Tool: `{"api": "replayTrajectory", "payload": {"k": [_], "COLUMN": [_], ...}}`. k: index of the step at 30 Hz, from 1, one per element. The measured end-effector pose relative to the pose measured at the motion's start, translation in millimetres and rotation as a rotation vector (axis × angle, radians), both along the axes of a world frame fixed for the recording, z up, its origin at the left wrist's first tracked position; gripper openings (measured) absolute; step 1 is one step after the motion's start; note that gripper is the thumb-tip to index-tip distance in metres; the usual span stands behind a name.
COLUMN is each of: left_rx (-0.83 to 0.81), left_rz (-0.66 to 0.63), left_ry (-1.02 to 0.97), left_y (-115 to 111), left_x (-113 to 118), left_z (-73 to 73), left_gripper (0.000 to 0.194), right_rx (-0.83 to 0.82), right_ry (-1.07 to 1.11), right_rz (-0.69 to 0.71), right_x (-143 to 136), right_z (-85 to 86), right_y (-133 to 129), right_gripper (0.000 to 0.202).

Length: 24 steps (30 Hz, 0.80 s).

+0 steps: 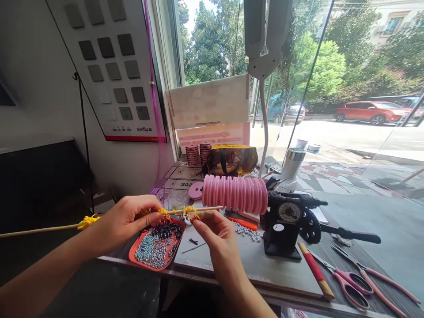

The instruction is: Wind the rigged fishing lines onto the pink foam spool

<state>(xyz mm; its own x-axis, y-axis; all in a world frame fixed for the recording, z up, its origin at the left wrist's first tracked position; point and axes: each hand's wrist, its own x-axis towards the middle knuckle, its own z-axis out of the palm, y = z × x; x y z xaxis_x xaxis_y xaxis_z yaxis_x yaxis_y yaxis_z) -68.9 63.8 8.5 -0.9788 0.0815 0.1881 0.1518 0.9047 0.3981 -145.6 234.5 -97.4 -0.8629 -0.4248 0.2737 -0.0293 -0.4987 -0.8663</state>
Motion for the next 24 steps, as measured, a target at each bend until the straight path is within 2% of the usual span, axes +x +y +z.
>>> {"api": "replayTrajectory", "payload": {"k": [6, 8, 12, 15, 20, 24], "left_rx": [0.020, 0.015, -0.001, -0.002, 0.007, 0.081], "left_rz": [0.003, -0.006, -0.031, -0.043, -0.034, -0.006], "left_ry": [0.017, 0.017, 0.003, -0.006, -0.007, -0.036], "left_y": [-1.3, -0.9, 2.0, 3.0, -0.9, -7.8], "left_x": [3.3, 4.2, 6.7, 9.7, 15.1, 18.2], "left_z": [0.2, 0.4, 1.5, 1.5, 0.1, -2.8], "left_gripper": [0.024, 0.024, 0.025, 0.024, 0.023, 0.024], "right_rx": [-0.080, -0.086, -0.087, -0.050, -0.089, -0.070], "right_ry": [0.009, -0.023, -0.050, -0.009, 0.020, 0.099], "right_rz": [0.026, 0.072, 0.190, 0.274, 0.186, -0.015], "right_x": [-1.2, -1.7, 0.0, 3.4, 8.3, 8.7], "right_z": [-0.1, 1.3, 6.9, 9.4, 9.0, 11.1], "right_y": [0.6, -1.0, -4.9, -6.6, -3.7, 1.0], "right_gripper": [0.018, 0.020, 0.036, 0.030, 0.023, 0.018]}}
